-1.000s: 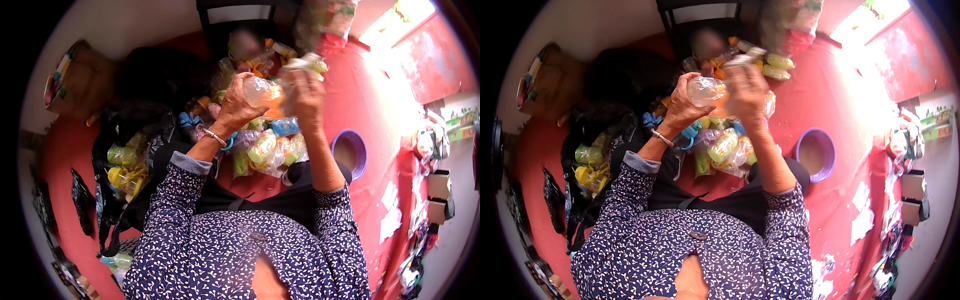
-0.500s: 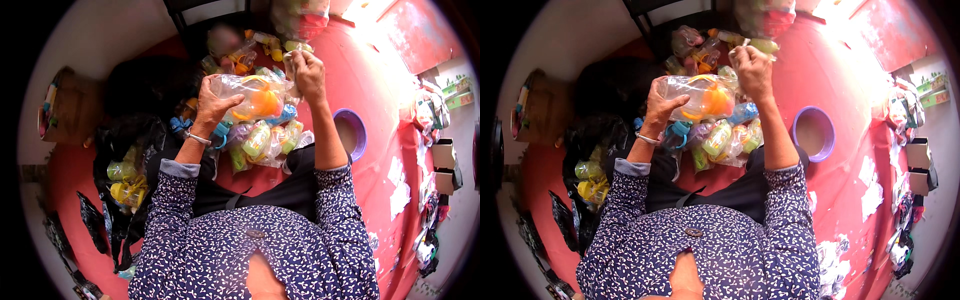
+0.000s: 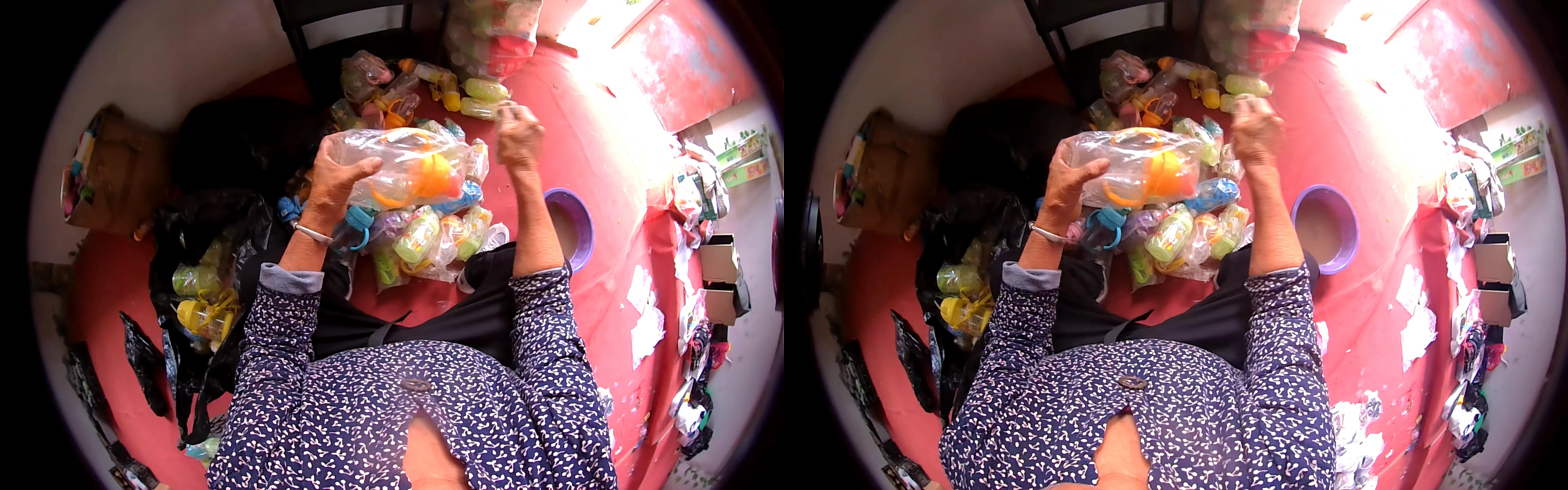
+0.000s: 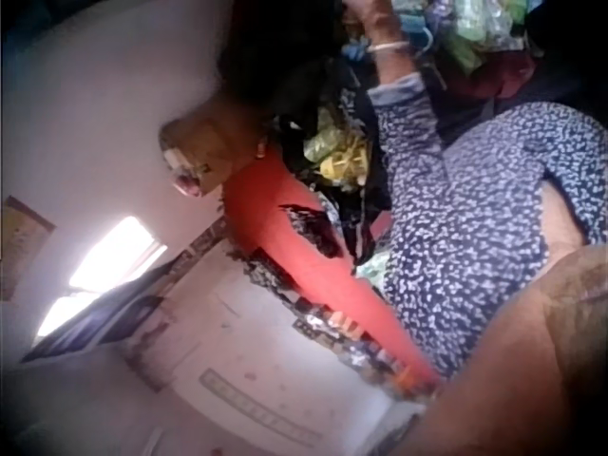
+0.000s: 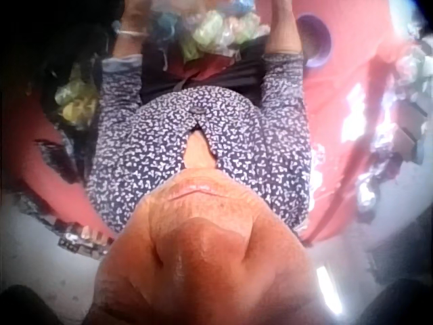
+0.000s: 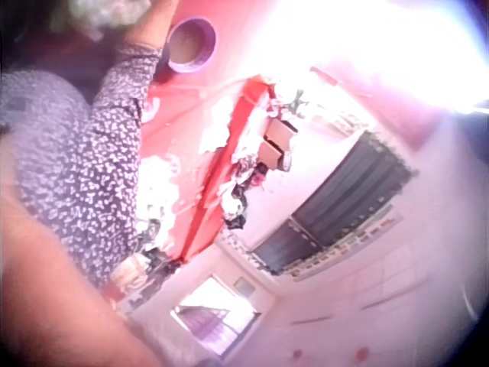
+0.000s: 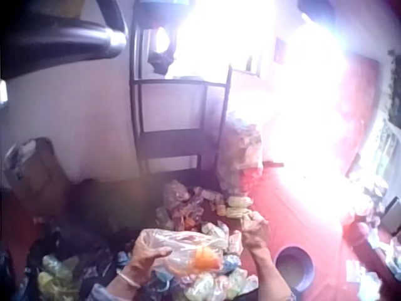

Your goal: The person sits on the floor and wipes baby bottles with a cloth. They pick up bottles from a pile, wipe the exterior surfaces, and place them into a black plastic bag. The person handles multiple bottles of different colors and sizes one by one.

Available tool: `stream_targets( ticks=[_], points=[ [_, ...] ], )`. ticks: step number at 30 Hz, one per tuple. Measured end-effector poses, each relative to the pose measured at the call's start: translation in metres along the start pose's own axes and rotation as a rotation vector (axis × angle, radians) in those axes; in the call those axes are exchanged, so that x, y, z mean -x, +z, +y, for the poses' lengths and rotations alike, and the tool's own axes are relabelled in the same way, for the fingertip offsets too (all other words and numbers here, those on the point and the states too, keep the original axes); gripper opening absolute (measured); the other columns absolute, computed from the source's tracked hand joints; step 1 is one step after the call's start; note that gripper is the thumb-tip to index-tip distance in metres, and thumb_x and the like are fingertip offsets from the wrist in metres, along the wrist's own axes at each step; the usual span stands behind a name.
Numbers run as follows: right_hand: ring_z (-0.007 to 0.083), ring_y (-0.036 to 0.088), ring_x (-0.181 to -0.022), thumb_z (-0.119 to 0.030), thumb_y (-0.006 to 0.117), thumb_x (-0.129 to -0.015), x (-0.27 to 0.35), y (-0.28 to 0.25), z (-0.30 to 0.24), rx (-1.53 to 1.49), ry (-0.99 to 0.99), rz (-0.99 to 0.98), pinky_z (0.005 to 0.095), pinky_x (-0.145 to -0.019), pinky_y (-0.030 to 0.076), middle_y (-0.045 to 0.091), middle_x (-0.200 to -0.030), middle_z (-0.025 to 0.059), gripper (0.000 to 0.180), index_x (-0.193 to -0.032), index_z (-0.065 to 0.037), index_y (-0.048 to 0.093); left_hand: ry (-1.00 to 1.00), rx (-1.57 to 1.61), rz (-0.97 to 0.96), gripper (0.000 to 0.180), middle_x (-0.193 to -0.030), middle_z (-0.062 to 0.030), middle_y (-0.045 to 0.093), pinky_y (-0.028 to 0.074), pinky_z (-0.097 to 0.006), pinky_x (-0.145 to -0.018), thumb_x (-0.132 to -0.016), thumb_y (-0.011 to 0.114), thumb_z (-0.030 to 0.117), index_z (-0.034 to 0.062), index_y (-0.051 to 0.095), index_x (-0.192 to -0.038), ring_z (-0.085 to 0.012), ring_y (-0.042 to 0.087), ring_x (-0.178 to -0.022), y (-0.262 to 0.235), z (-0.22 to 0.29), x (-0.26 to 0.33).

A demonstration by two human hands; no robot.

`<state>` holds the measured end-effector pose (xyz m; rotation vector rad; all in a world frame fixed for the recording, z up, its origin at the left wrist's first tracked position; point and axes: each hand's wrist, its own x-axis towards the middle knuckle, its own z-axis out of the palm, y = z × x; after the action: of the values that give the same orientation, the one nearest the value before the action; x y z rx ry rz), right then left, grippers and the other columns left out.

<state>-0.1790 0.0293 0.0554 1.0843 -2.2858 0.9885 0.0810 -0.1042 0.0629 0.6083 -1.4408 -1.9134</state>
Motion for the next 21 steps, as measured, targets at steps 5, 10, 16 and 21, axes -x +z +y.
stream_targets(
  ticks=[5,10,16,21],
  points=[
    [0.0111,0.06,-0.062,-0.015,0.048,-0.092,-0.006,-0.029,-0.052,-0.795,0.424,-0.054,0.0265,-0.056,0.049,0.062,-0.075,0.01,0.021,-0.093,-0.001,0.062,-0.005,-0.027,0.123,0.061,-0.1,-0.0103,0.054,0.049,-0.03,-0.082,-0.062,0.079,0.006,0.0009,0.04,-0.11,-0.0171,0.056,-0.091,0.002,-0.011,-0.004],
    [0.0305,0.058,-0.093,0.001,0.05,-0.075,0.036,0.003,-0.125,-0.568,-0.575,-0.301,0.0383,-0.08,0.047,0.062,-0.094,0.0123,0.021,-0.094,-0.007,0.058,-0.168,0.143,0.073,0.044,-0.093,-0.0086,0.06,0.052,-0.031,-0.073,-0.065,0.075,0.002,-0.0005,0.052,-0.103,-0.0176,0.061,-0.081,0.005,-0.004,-0.007],
    [0.0266,0.063,-0.068,-0.009,0.05,-0.083,0.015,-0.004,-0.05,-0.242,0.141,-0.172,0.036,-0.059,0.049,0.064,-0.08,0.0149,0.014,-0.086,-0.002,0.061,-0.238,0.507,0.334,0.037,-0.099,-0.0097,0.063,0.052,-0.037,-0.082,-0.072,0.067,0.012,0.0027,0.058,-0.107,-0.0238,0.062,-0.09,-0.032,-0.016,-0.019],
    [0.0056,0.054,-0.063,-0.011,0.051,-0.091,0.026,0.007,-0.053,-0.909,0.546,-0.162,0.0187,-0.055,0.044,0.06,-0.075,0.0008,0.016,-0.097,0.0,0.061,-0.256,0.697,0.293,0.044,-0.116,-0.0111,0.057,0.048,-0.043,-0.088,-0.081,0.055,0.026,0.0075,0.05,-0.12,-0.0269,0.057,-0.104,-0.001,-0.009,-0.017]
  ],
)
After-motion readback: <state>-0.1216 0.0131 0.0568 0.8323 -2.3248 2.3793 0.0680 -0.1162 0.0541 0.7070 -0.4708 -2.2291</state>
